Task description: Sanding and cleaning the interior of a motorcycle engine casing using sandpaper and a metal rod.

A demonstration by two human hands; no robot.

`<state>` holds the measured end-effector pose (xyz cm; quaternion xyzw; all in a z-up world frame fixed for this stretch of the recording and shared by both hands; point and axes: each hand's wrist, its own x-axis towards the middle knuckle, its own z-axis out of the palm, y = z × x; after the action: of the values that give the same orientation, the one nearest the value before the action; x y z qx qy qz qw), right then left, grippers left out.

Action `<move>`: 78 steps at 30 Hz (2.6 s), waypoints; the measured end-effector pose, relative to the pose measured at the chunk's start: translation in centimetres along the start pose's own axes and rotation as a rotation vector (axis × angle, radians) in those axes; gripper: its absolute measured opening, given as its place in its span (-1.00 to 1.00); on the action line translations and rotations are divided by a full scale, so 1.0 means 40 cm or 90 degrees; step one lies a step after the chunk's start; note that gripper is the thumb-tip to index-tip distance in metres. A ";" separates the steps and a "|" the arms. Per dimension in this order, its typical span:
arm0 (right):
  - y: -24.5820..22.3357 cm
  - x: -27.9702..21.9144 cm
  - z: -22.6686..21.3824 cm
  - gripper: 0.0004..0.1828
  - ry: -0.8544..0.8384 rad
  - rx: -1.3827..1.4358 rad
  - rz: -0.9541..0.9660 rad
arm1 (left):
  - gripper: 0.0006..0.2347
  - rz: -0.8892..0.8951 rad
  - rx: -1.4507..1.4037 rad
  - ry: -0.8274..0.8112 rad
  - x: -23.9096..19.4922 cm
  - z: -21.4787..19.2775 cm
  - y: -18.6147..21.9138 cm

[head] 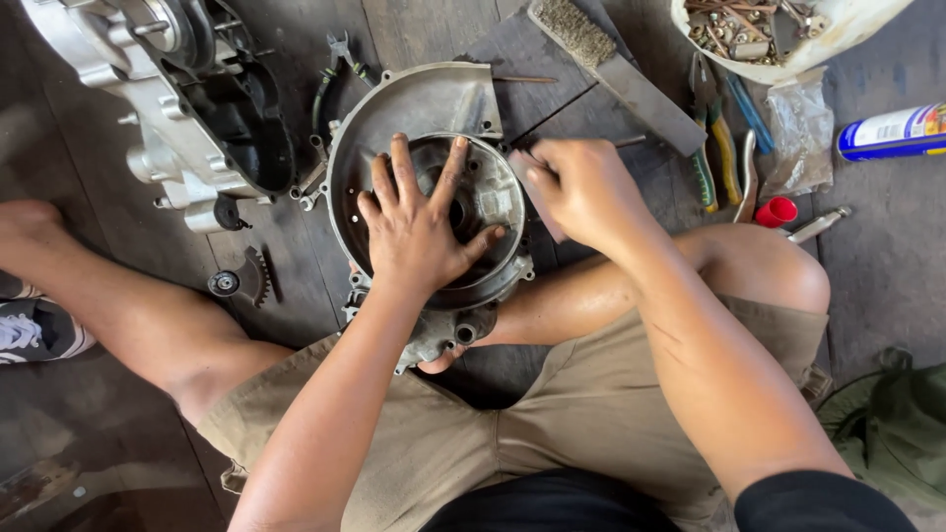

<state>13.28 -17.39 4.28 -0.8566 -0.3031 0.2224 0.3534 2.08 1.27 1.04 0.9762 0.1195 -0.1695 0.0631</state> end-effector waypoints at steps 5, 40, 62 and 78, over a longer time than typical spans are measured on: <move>0.032 0.042 0.031 -0.84 0.026 0.008 -0.012 | -0.03 -0.001 0.015 -0.004 0.004 0.005 0.003; -0.012 -0.107 0.188 -0.91 0.268 0.091 0.214 | -0.07 0.012 -0.032 -0.017 -0.017 -0.021 -0.011; 0.064 -0.168 0.268 -0.76 0.231 0.105 0.303 | -0.07 0.030 -0.055 -0.049 -0.055 -0.044 -0.038; -0.005 -0.182 0.199 -0.69 0.138 0.036 0.284 | -0.10 0.004 -0.046 -0.067 -0.046 -0.059 -0.028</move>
<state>3.25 -18.45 0.47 -0.9111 -0.0604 0.2103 0.3494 0.85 2.33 3.77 0.9635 0.1188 -0.2159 0.1050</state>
